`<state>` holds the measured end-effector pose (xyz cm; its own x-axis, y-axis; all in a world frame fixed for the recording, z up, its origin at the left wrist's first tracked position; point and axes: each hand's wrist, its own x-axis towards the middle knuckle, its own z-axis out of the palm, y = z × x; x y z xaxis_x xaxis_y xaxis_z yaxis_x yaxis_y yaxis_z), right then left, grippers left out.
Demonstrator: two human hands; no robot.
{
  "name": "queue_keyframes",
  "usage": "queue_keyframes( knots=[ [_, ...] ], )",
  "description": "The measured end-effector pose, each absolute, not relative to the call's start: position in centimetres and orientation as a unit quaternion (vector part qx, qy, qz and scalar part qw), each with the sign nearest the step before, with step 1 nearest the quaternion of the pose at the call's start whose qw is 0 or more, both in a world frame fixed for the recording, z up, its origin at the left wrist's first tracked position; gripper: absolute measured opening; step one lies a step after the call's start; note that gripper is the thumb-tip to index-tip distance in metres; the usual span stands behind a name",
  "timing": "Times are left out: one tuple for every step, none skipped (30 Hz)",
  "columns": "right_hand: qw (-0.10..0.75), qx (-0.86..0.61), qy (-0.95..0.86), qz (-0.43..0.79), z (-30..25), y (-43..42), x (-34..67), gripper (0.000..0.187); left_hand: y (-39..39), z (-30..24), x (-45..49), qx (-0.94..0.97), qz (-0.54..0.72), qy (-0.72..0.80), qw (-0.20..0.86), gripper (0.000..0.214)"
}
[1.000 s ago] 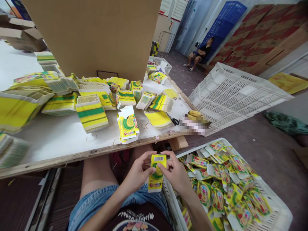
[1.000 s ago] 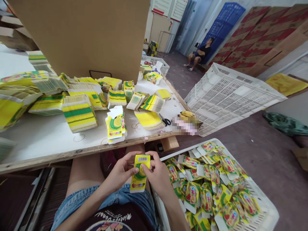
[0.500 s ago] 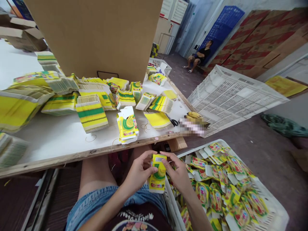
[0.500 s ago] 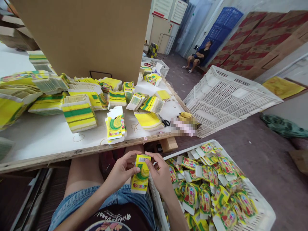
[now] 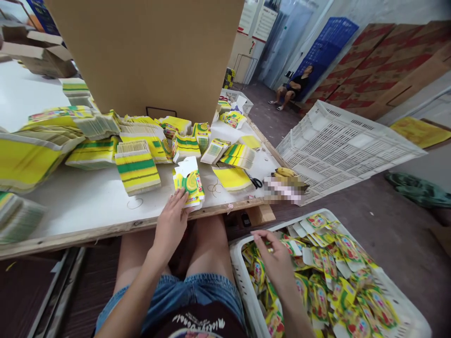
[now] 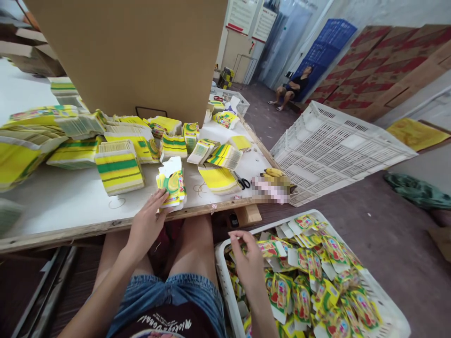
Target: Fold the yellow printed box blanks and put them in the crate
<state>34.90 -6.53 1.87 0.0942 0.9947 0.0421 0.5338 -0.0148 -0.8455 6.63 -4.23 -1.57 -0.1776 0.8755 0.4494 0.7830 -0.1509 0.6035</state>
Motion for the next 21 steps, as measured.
queue_keyframes(
  knots=[
    [0.368, -0.629, -0.589, 0.347, 1.8, -6.6, 33.7, 0.029, -4.3, -1.8, 6.5, 0.636, 0.419, 0.646, 0.056, 0.034],
    [0.368, -0.617, -0.583, 0.379, 1.8, -6.7, 32.5, 0.030, -4.3, -1.9, 6.4, 0.634, 0.426, 0.642, 0.055, 0.033],
    [0.371, -0.604, -0.579, 0.404, 1.8, -6.8, 31.4, 0.031, -4.4, -1.9, 6.3, 0.633, 0.431, 0.640, 0.054, 0.031],
    [0.375, -0.590, -0.576, 0.424, 1.9, -6.8, 30.4, 0.031, -4.5, -1.9, 6.2, 0.632, 0.435, 0.639, 0.054, 0.031],
    [0.379, -0.577, -0.573, 0.441, 2.0, -6.7, 29.5, 0.032, -4.6, -1.7, 6.2, 0.628, 0.440, 0.640, 0.051, 0.030],
    [0.384, -0.566, -0.569, 0.456, 2.1, -6.7, 28.7, 0.033, -4.7, -1.6, 6.2, 0.619, 0.451, 0.642, 0.044, 0.029],
    [0.389, -0.555, -0.562, 0.474, 2.2, -6.7, 28.1, 0.035, -4.9, -1.4, 6.2, 0.606, 0.469, 0.642, 0.033, 0.029],
    [0.395, -0.539, -0.554, 0.496, 2.4, -6.7, 27.5, 0.037, -5.2, -1.2, 6.3, 0.591, 0.495, 0.637, 0.018, 0.028],
    [0.403, -0.519, -0.544, 0.522, 2.5, -6.7, 27.0, 0.041, -5.5, -1.0, 6.5, 0.578, 0.526, 0.624, -0.002, 0.027],
    [0.413, -0.494, -0.531, 0.551, 2.7, -6.7, 26.7, 0.045, -5.9, -0.7, 6.9, 0.573, 0.559, 0.599, -0.021, 0.027],
    [0.429, -0.467, -0.515, 0.577, 2.8, -6.7, 26.4, 0.050, -6.4, -0.5, 7.4, 0.582, 0.586, 0.563, -0.033, 0.027],
    [0.448, -0.445, -0.495, 0.597, 3.0, -6.7, 26.3, 0.053, -6.9, -0.3, 8.0, 0.604, 0.605, 0.518, -0.034, 0.029],
    [0.469, -0.431, -0.473, 0.608, 3.1, -6.7, 26.3, 0.054, -7.5, -0.2, 8.7, 0.636, 0.613, 0.468, -0.021, 0.032],
    [0.488, -0.429, -0.450, 0.612, 3.1, -6.7, 26.5, 0.051, -7.9, -0.1, 9.5, 0.674, 0.610, 0.416, 0.007, 0.035],
    [0.503, -0.438, -0.428, 0.610, 3.1, -6.6, 26.7, 0.046, -8.4, -0.1, 10.3, 0.706, 0.602, 0.371, 0.044, 0.038],
    [0.511, -0.453, -0.412, 0.604, 3.0, -6.6, 27.1, 0.040, -8.7, -0.1, 11.1, 0.729, 0.593, 0.332, 0.086, 0.039],
    [0.515, -0.469, -0.400, 0.596, 2.9, -6.6, 27.5, 0.035, -8.9, -0.1, 11.7, 0.734, 0.590, 0.309, 0.131, 0.039],
    [0.513, -0.481, -0.394, 0.591, 2.8, -6.6, 27.9, 0.033, -9.0, -0.2, 12.3, 0.720, 0.597, 0.306, 0.176, 0.039],
    [0.511, -0.489, -0.392, 0.588, 2.6, -6.7, 28.2, 0.033, -9.0, -0.2, 12.7, 0.686, 0.616, 0.316, 0.224, 0.039],
    [0.508, -0.492, -0.390, 0.590, 2.3, -6.9, 28.4, 0.035, -8.9, -0.2, 12.9, 0.632, 0.640, 0.335, 0.279, 0.040],
    [0.505, -0.491, -0.386, 0.596, 2.1, -7.2, 28.5, 0.039, -8.8, -0.1, 13.1, 0.566, 0.663, 0.352, 0.341, 0.043]
  ],
)
